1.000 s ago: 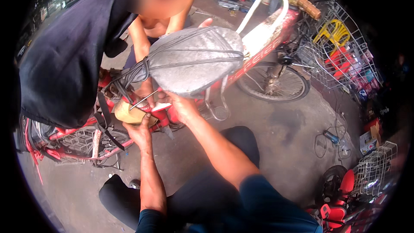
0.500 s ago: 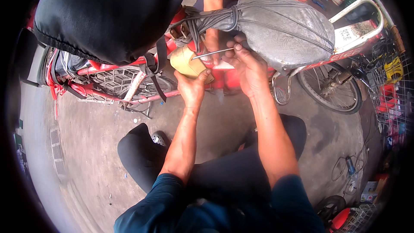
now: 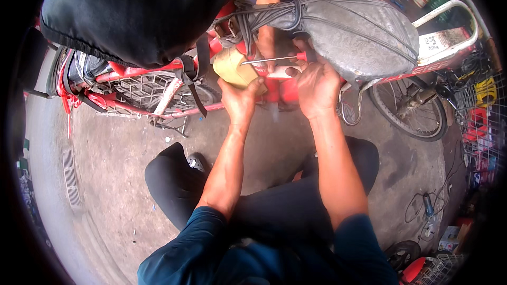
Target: The person works on a red bicycle, using a screwdriver to adjust and secure components near the rear frame and battery area.
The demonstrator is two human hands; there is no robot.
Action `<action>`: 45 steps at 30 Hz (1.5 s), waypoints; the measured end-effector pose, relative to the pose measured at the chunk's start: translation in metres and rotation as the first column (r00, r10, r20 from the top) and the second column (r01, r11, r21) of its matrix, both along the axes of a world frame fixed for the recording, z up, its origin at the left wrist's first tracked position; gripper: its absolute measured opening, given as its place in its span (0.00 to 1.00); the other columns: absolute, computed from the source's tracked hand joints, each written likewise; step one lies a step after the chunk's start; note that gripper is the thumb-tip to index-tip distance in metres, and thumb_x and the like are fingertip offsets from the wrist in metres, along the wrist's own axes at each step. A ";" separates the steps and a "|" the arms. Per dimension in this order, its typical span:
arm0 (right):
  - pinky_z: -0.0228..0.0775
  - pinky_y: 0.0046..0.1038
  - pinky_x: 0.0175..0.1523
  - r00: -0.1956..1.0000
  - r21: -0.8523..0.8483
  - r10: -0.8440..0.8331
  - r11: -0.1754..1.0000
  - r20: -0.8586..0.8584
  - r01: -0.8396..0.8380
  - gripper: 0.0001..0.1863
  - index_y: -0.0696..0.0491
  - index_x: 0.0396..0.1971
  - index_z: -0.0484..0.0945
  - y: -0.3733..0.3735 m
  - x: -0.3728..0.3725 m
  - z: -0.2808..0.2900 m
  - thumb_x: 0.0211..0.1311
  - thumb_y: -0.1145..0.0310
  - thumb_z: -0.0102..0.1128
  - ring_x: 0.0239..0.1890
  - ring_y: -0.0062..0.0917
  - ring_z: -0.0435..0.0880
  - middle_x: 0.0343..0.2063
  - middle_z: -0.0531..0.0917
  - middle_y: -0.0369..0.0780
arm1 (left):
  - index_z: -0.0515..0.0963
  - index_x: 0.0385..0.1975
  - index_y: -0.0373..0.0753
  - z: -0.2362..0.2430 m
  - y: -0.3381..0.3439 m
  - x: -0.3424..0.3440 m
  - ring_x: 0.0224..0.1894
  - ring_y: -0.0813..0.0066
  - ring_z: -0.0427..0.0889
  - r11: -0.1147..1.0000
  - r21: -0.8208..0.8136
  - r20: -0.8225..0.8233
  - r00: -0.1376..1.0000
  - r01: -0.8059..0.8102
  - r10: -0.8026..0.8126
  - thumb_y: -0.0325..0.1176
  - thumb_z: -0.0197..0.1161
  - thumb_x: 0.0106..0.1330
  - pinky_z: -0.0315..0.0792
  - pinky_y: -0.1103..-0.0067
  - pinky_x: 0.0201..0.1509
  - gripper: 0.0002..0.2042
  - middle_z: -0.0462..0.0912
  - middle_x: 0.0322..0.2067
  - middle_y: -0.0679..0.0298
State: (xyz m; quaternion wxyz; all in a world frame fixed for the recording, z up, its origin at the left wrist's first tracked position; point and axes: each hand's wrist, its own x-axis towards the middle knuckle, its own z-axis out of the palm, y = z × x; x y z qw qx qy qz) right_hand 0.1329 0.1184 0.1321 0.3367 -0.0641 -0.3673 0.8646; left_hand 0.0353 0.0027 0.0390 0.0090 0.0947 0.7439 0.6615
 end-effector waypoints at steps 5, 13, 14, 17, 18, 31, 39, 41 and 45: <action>0.64 0.28 0.47 0.984 0.117 -0.159 0.982 0.086 0.148 0.19 0.53 0.52 0.69 0.003 -0.005 -0.008 0.66 0.58 0.53 0.45 0.27 0.75 0.44 0.77 0.39 | 0.62 0.48 0.32 0.004 0.003 0.003 0.45 0.46 0.79 1.000 0.001 -0.013 1.000 0.006 -0.006 0.44 0.78 0.42 0.71 0.65 0.48 0.38 0.80 0.39 0.44; 0.68 0.29 0.45 0.972 0.111 -0.126 0.988 0.198 0.105 0.20 0.53 0.50 0.69 0.003 -0.001 -0.005 0.65 0.57 0.55 0.45 0.28 0.78 0.42 0.78 0.40 | 0.62 0.48 0.31 0.001 0.001 0.001 0.45 0.47 0.79 1.000 0.019 -0.088 0.996 -0.017 0.019 0.43 0.79 0.40 0.71 0.65 0.48 0.40 0.80 0.39 0.43; 0.69 0.30 0.45 0.966 0.091 -0.118 0.991 0.229 0.100 0.20 0.53 0.50 0.69 0.003 -0.001 -0.006 0.65 0.57 0.55 0.45 0.29 0.78 0.42 0.79 0.40 | 0.62 0.48 0.31 0.000 0.001 0.001 0.45 0.47 0.79 1.000 0.009 -0.090 0.996 -0.009 0.010 0.43 0.79 0.40 0.71 0.65 0.48 0.40 0.80 0.39 0.43; 0.70 0.30 0.44 0.969 0.028 -0.099 0.995 0.225 0.095 0.18 0.54 0.49 0.69 0.001 -0.002 -0.005 0.66 0.58 0.53 0.44 0.30 0.78 0.43 0.78 0.41 | 0.62 0.49 0.31 -0.005 0.004 -0.002 0.46 0.49 0.79 1.000 -0.028 -0.090 0.996 -0.009 0.006 0.45 0.79 0.39 0.71 0.67 0.50 0.41 0.79 0.41 0.44; 0.69 0.30 0.44 0.979 0.001 -0.081 0.997 0.188 0.082 0.17 0.54 0.49 0.70 0.002 -0.001 -0.004 0.66 0.59 0.52 0.44 0.30 0.78 0.44 0.78 0.41 | 0.62 0.49 0.30 -0.008 0.006 -0.002 0.47 0.51 0.79 1.000 0.013 -0.103 0.995 -0.005 0.006 0.45 0.79 0.40 0.71 0.67 0.51 0.41 0.79 0.42 0.45; 0.73 0.35 0.48 0.983 -0.013 -0.182 0.983 0.007 0.182 0.10 0.60 0.42 0.75 0.001 -0.002 -0.007 0.63 0.74 0.52 0.42 0.30 0.78 0.39 0.79 0.43 | 0.59 0.54 0.27 -0.009 0.013 0.002 0.53 0.64 0.70 0.971 0.201 -0.179 0.980 0.126 -0.090 0.34 0.78 0.45 0.63 0.73 0.59 0.40 0.70 0.51 0.50; 0.73 0.31 0.47 0.981 0.038 -0.178 0.984 0.080 0.175 0.10 0.60 0.39 0.77 -0.001 -0.003 -0.008 0.63 0.70 0.55 0.41 0.27 0.79 0.37 0.79 0.42 | 0.58 0.54 0.25 -0.010 0.009 -0.003 0.53 0.63 0.70 0.983 0.158 -0.207 0.976 0.096 -0.062 0.34 0.78 0.45 0.64 0.72 0.59 0.41 0.69 0.51 0.49; 0.73 0.28 0.45 0.968 0.066 -0.167 0.985 0.184 0.158 0.10 0.60 0.38 0.78 -0.001 -0.002 -0.003 0.63 0.68 0.57 0.39 0.25 0.79 0.37 0.80 0.41 | 0.58 0.54 0.26 -0.011 0.009 -0.003 0.52 0.64 0.70 0.979 0.179 -0.204 0.977 0.102 -0.064 0.33 0.78 0.45 0.64 0.72 0.59 0.40 0.70 0.51 0.49; 0.71 0.21 0.38 0.922 0.203 -0.242 0.961 0.302 0.185 0.12 0.56 0.38 0.78 0.008 -0.006 0.000 0.62 0.63 0.60 0.33 0.19 0.78 0.35 0.80 0.38 | 0.59 0.53 0.27 -0.008 0.015 0.002 0.51 0.64 0.71 0.969 0.220 -0.199 0.977 0.115 -0.071 0.33 0.78 0.45 0.65 0.73 0.58 0.39 0.71 0.50 0.50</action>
